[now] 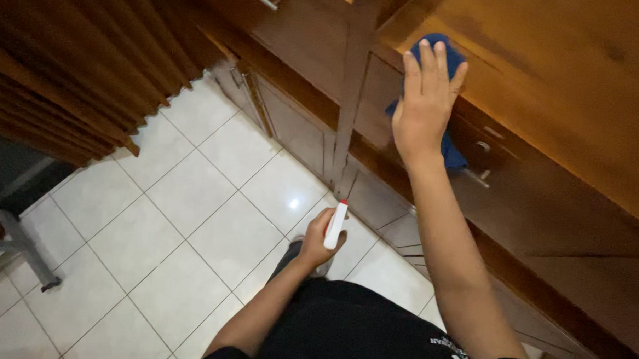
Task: The person picks up a cloth and a spray bottle, then wipes down the surfaces, drawers, and cabinet doors of a wooden cabinet with the cloth.
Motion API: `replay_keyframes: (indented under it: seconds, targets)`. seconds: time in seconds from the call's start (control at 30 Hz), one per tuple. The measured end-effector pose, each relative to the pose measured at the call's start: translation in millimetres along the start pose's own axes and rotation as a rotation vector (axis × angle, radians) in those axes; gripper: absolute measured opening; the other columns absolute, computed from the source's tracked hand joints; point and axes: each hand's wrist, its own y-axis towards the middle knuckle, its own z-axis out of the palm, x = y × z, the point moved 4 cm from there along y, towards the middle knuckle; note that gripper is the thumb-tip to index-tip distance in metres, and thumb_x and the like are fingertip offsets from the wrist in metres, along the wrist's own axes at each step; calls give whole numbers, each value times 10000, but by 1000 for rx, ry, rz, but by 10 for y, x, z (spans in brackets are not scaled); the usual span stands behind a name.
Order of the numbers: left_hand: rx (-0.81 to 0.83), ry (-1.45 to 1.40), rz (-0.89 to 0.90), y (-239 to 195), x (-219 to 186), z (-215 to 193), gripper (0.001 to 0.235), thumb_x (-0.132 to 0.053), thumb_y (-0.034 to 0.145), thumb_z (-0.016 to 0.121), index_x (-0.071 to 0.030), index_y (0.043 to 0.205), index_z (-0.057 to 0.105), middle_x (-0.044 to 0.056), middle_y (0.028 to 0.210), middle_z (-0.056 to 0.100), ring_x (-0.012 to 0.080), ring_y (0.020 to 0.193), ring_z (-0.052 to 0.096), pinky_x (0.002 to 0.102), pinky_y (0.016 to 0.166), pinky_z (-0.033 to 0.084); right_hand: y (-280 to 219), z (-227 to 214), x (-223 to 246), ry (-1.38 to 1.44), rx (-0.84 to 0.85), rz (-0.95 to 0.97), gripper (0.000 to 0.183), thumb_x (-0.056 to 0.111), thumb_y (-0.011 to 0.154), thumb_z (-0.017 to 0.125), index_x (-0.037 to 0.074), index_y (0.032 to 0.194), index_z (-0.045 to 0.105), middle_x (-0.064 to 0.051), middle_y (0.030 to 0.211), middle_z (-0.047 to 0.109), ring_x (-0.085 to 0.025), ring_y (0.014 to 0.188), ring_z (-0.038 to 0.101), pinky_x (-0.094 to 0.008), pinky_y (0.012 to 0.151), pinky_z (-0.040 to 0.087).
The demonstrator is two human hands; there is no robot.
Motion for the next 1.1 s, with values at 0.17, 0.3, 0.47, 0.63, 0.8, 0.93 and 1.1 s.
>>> replay_keyframes:
  seconds: [0.17,0.3,0.47,0.63,0.8,0.93,1.1]
  targets:
    - [-39,-136,-92,251,332,-210,467,-90,821,786,-8,1245,608,96,944,617,204,823,628,323,747,543,-98,529,27,-96,-93,38,557,-85,981,601,109,1503,609,-127,1655,470,-325,1590,321,-537,1290,-22]
    - [-1,-123,-125,579,613,-615,459,-153,842,816,-23,1233,614,43,850,596,123,697,617,288,665,528,-233,1038,-23,-276,-172,18,522,-67,1023,595,151,1496,628,-95,1658,475,-298,1597,325,-535,1303,-1]
    - [-60,-152,-24,989,869,-1480,362,-111,872,814,-28,1195,673,13,809,520,93,635,465,274,604,431,-467,1752,15,-390,-179,-58,513,-40,1013,623,171,1479,664,-82,1594,540,-330,1515,426,-525,1297,118]
    - [-26,-219,-74,1355,1151,-2234,327,-117,884,785,-45,1176,658,-18,775,539,67,579,456,249,580,416,-657,2270,151,-394,-104,-16,533,-81,963,619,158,1435,683,-106,1536,592,-347,1448,503,-526,1287,149]
    - [2,-138,39,1584,1288,-2783,338,-121,885,806,-35,1181,666,0,757,535,74,601,462,254,614,437,-737,2402,536,-211,36,129,545,-117,857,623,100,1352,696,-134,1490,596,-370,1388,525,-577,1248,261]
    - [7,-168,114,1809,1259,-3030,372,-120,847,798,-2,1168,652,39,934,618,85,595,491,254,611,457,-716,2385,905,23,72,289,481,-159,810,618,71,1226,695,-150,1470,606,-371,1420,520,-579,1234,315]
    - [44,-256,143,2115,1207,-3049,338,-133,842,809,1,1113,657,45,953,623,96,616,532,250,612,460,-764,2391,1248,188,51,458,494,-182,748,595,30,1185,688,-190,1414,620,-381,1429,512,-568,1244,305]
